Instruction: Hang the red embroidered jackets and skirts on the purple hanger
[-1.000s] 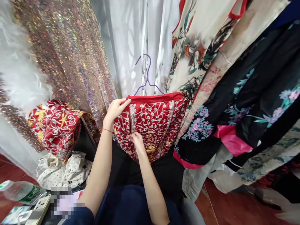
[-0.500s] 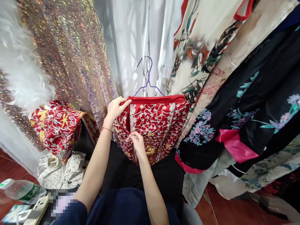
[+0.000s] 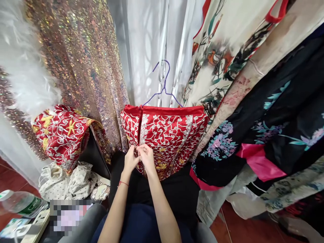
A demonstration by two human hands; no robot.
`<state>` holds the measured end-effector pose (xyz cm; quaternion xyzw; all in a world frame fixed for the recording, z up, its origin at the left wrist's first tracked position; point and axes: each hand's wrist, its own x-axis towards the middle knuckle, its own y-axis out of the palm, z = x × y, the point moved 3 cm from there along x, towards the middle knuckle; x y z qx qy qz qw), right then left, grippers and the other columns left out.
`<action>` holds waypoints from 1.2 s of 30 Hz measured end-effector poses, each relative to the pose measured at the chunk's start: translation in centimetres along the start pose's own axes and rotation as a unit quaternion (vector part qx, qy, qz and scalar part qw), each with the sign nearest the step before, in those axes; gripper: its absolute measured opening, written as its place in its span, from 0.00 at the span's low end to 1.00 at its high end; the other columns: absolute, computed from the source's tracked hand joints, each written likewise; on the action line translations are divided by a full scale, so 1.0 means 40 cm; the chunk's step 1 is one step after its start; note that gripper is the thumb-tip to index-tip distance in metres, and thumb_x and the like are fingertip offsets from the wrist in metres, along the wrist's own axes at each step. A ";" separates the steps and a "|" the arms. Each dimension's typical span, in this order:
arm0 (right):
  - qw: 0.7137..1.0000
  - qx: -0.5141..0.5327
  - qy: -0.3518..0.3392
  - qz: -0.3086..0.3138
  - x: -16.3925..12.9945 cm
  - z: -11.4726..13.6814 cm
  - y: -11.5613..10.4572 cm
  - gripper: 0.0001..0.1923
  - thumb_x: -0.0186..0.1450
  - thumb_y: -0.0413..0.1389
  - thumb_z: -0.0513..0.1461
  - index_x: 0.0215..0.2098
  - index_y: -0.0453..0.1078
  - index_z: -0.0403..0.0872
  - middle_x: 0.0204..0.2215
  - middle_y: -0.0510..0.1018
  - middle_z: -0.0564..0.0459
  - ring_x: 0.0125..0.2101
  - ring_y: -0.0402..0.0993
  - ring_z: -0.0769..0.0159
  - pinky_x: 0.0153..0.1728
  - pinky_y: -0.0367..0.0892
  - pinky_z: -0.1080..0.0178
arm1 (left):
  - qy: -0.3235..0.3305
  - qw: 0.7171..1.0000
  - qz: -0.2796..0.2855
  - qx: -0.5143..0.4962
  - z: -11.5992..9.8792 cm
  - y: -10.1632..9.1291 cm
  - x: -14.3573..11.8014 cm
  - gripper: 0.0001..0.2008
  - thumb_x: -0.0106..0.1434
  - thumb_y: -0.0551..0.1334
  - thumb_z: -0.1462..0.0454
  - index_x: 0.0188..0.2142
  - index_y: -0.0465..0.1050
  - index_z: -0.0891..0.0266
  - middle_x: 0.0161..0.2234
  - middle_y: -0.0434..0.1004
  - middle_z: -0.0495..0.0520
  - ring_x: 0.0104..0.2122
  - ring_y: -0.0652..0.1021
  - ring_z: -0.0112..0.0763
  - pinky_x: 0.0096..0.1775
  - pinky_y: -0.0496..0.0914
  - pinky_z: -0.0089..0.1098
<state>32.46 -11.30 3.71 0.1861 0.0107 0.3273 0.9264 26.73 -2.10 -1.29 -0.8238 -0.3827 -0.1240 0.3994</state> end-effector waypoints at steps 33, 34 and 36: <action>0.973 -0.063 -0.208 -0.073 0.288 0.268 0.119 0.09 0.65 0.52 0.39 0.26 0.63 0.48 0.20 0.74 0.60 0.15 0.70 0.73 0.23 0.64 0.69 | 0.003 0.977 0.036 0.208 0.056 0.065 0.134 0.12 0.74 0.50 0.63 0.47 0.71 0.61 0.42 0.78 0.58 0.44 0.77 0.36 0.44 0.71 0.32; 0.968 -0.116 -0.209 -0.074 0.287 0.275 0.118 0.09 0.66 0.52 0.39 0.27 0.63 0.48 0.20 0.74 0.60 0.16 0.71 0.72 0.24 0.64 0.68 | 0.003 0.978 0.036 0.207 0.063 0.063 0.148 0.12 0.74 0.50 0.62 0.46 0.71 0.61 0.41 0.78 0.58 0.44 0.77 0.37 0.44 0.71 0.32; 0.929 -0.282 -0.223 -0.087 0.284 0.303 0.116 0.10 0.67 0.52 0.40 0.28 0.65 0.48 0.21 0.75 0.57 0.20 0.74 0.69 0.27 0.65 0.66 | 0.003 0.979 0.032 0.203 0.077 0.055 0.181 0.11 0.73 0.53 0.59 0.44 0.71 0.61 0.41 0.78 0.59 0.44 0.77 0.38 0.44 0.71 0.33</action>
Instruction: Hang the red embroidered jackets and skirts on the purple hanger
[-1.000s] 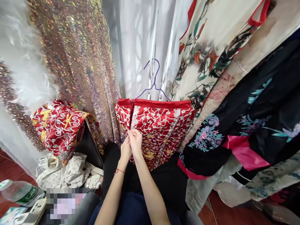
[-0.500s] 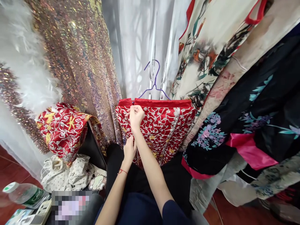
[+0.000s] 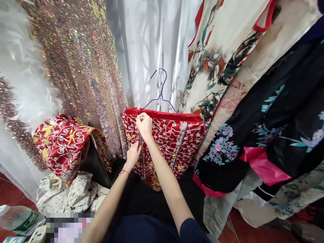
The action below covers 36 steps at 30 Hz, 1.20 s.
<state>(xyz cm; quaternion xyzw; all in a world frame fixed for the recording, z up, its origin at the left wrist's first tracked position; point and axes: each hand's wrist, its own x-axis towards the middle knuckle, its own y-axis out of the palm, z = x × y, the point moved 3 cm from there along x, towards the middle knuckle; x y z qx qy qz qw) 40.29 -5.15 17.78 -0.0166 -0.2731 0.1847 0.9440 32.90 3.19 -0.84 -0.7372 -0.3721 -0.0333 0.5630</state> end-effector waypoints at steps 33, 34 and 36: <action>0.865 -0.372 -0.315 0.117 0.045 0.122 -0.050 0.14 0.70 0.44 0.34 0.41 0.71 0.40 0.39 0.80 0.40 0.42 0.72 0.53 0.55 0.59 0.49 | 0.116 0.922 0.101 -0.356 -0.137 -0.478 0.334 0.28 0.64 0.60 0.44 0.21 0.71 0.65 0.20 0.67 0.47 0.22 0.66 0.23 0.28 0.61 0.28; 0.870 -0.357 -0.321 0.110 0.040 0.118 -0.056 0.14 0.71 0.43 0.33 0.42 0.71 0.40 0.40 0.79 0.40 0.43 0.72 0.54 0.55 0.59 0.50 | 0.121 0.912 0.104 -0.378 -0.142 -0.478 0.330 0.26 0.62 0.62 0.45 0.24 0.74 0.66 0.22 0.71 0.48 0.24 0.69 0.24 0.30 0.64 0.28; 0.880 -0.325 -0.332 0.095 0.023 0.109 -0.066 0.14 0.72 0.43 0.35 0.43 0.70 0.40 0.42 0.78 0.39 0.46 0.71 0.54 0.54 0.61 0.52 | 0.122 0.890 0.092 -0.430 -0.149 -0.480 0.319 0.21 0.58 0.68 0.48 0.31 0.78 0.65 0.28 0.78 0.50 0.29 0.75 0.27 0.36 0.70 0.29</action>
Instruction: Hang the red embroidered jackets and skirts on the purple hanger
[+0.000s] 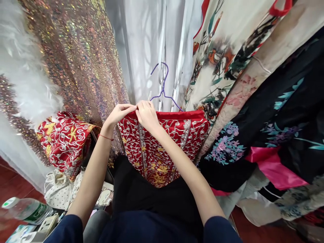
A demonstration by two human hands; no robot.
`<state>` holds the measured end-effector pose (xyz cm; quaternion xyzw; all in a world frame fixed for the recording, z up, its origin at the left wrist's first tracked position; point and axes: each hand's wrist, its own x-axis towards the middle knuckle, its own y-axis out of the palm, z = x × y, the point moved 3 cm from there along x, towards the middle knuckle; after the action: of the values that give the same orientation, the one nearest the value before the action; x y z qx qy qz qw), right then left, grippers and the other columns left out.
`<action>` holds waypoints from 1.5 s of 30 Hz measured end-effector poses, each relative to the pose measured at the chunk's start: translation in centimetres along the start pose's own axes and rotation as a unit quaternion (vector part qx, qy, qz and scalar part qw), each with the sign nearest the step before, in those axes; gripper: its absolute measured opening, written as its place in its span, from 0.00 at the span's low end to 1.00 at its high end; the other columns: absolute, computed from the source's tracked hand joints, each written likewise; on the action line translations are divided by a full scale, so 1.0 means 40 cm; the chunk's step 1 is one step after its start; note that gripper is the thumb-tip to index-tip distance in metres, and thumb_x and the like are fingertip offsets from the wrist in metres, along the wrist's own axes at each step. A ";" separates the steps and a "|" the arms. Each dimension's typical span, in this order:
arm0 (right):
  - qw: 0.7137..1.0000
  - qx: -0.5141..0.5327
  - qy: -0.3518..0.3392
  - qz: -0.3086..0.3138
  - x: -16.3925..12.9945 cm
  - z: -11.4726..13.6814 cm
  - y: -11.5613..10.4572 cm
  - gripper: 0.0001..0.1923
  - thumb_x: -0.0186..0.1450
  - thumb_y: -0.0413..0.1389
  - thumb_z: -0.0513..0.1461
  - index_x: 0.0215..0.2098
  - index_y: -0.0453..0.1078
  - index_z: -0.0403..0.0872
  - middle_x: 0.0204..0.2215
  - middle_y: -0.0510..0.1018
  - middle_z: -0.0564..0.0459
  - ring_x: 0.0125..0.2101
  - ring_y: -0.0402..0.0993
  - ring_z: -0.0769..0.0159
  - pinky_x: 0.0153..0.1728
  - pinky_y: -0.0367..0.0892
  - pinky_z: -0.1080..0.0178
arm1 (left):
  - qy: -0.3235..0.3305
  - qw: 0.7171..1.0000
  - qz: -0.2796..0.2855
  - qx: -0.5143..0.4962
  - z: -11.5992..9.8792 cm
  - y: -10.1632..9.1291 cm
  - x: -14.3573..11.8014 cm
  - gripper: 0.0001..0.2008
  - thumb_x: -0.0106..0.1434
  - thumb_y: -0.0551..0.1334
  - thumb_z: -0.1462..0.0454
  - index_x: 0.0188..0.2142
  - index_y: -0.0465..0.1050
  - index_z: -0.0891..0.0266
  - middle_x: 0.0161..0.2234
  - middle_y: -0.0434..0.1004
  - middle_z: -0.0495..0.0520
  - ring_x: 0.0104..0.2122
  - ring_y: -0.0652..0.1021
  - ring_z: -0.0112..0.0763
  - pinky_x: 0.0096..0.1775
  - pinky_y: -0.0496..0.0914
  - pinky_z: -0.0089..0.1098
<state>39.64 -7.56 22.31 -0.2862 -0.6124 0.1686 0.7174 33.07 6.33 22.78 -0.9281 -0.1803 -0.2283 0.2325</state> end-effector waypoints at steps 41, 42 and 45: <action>0.664 0.625 0.391 -0.125 -0.444 0.037 0.132 0.17 0.60 0.63 0.51 0.38 0.68 0.49 0.27 0.81 0.54 0.27 0.77 0.65 0.30 0.69 0.64 | -0.109 0.965 -0.226 -0.071 0.139 0.313 -0.440 0.14 0.66 0.62 0.51 0.36 0.72 0.61 0.34 0.78 0.52 0.36 0.77 0.31 0.43 0.70 0.30; 0.645 0.638 0.400 -0.134 -0.447 0.033 0.130 0.17 0.59 0.64 0.50 0.37 0.67 0.50 0.27 0.81 0.55 0.26 0.76 0.66 0.29 0.67 0.64 | -0.107 0.967 -0.223 -0.067 0.135 0.319 -0.439 0.14 0.66 0.62 0.52 0.36 0.72 0.61 0.35 0.78 0.52 0.36 0.77 0.31 0.42 0.70 0.30; 0.590 0.682 0.413 -0.130 -0.452 0.019 0.120 0.17 0.55 0.67 0.47 0.33 0.66 0.50 0.26 0.78 0.57 0.24 0.72 0.71 0.24 0.60 0.68 | -0.104 0.972 -0.201 -0.064 0.131 0.333 -0.437 0.14 0.66 0.62 0.52 0.36 0.72 0.61 0.35 0.78 0.53 0.36 0.78 0.31 0.42 0.70 0.30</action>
<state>35.93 -14.39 5.26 0.3303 0.0125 0.3054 0.8930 26.18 -5.99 5.13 -0.9045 -0.3710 -0.1839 0.1023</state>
